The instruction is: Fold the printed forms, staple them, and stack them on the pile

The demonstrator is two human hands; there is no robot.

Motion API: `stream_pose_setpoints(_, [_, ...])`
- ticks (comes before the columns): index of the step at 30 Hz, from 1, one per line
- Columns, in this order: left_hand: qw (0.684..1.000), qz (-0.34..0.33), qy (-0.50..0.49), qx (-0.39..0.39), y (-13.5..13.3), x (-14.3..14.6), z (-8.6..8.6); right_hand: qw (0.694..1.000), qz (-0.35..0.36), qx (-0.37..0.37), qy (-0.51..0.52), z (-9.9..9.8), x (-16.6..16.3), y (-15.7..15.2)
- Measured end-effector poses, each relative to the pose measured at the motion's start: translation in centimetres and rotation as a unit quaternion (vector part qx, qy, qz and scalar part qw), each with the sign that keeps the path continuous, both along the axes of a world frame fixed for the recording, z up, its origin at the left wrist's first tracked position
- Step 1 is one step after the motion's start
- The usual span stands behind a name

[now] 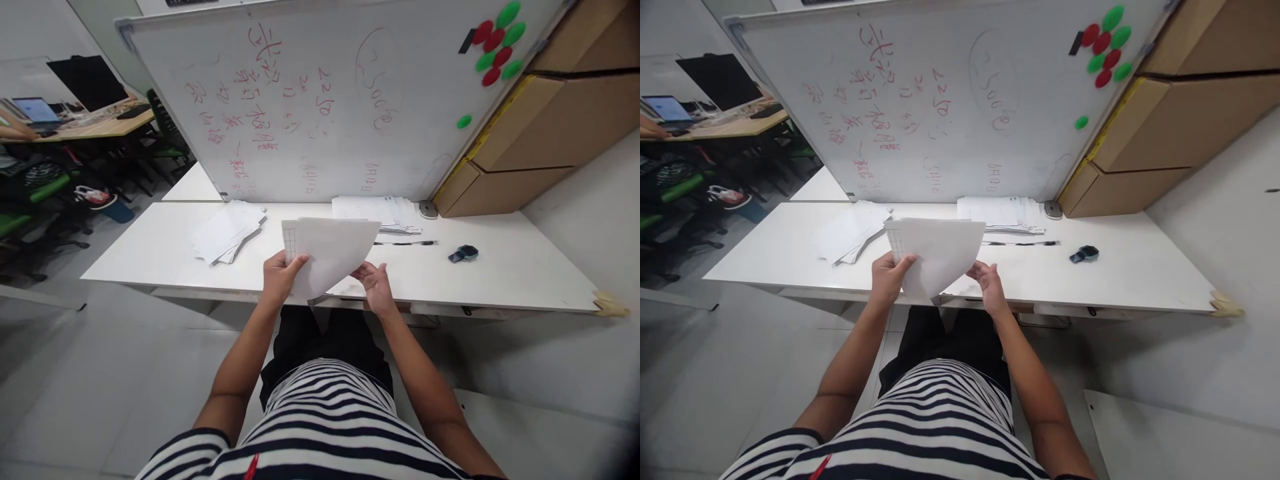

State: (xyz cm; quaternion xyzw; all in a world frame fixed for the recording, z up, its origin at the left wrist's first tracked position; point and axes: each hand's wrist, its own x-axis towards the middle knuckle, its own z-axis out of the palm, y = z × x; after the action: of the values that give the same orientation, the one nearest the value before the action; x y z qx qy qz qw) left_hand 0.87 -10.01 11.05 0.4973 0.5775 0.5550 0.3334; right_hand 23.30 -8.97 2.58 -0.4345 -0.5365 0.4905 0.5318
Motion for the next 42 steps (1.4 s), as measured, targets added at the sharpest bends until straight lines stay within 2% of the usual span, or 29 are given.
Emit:
stream_pose_setpoints(2, [0.999,0.005,0.028,-0.024,0.1,0.3,-1.1,0.999,-0.032,0.006,0.030,0.6,-0.4,-1.8])
stream_pose_setpoints(6, [0.996,0.017,0.073,-0.042,0.2,0.6,-3.2,0.992,-0.121,-0.027,-0.005,0.7,-1.3,-3.4])
stream_pose_setpoints(11, [0.998,-0.002,0.055,-0.039,-0.3,0.3,-4.5,0.990,-0.130,-0.060,0.019,-0.1,-1.4,-2.9])
stream_pose_setpoints(14, [0.998,-0.032,0.015,-0.052,-0.4,-0.2,-4.9,0.992,-0.107,-0.068,0.004,-0.1,-1.0,-3.0])
stream_pose_setpoints(19, [0.985,-0.100,-0.114,-0.089,-0.4,-1.0,-5.4,0.994,-0.083,-0.063,-0.039,0.4,-0.5,-3.7])
stream_pose_setpoints(23, [0.964,-0.144,-0.191,-0.116,-0.6,-1.0,-5.1,0.993,-0.102,-0.046,-0.044,0.2,-0.4,-3.6])
stream_pose_setpoints(27, [0.935,-0.186,-0.264,-0.149,-0.8,-0.6,-4.2,0.988,-0.147,-0.045,0.015,-0.2,-1.0,-3.1])
stream_pose_setpoints(29, [0.932,-0.181,-0.273,-0.154,-0.7,-0.4,-4.0,0.982,-0.177,-0.054,0.046,-0.2,-1.4,-2.9])
stream_pose_setpoints(33, [0.945,-0.129,-0.263,-0.147,-0.3,-0.3,-4.3,0.968,-0.229,-0.075,0.068,0.1,-2.0,-2.9])
stream_pose_setpoints(37, [0.946,-0.100,-0.273,-0.146,-0.2,-0.5,-5.0,0.958,-0.274,-0.056,0.065,0.2,-1.9,-2.8])
stream_pose_setpoints(42, [0.946,-0.083,-0.280,-0.140,-0.2,-0.8,-5.9,0.939,-0.282,-0.060,0.186,0.3,-1.4,-2.4])
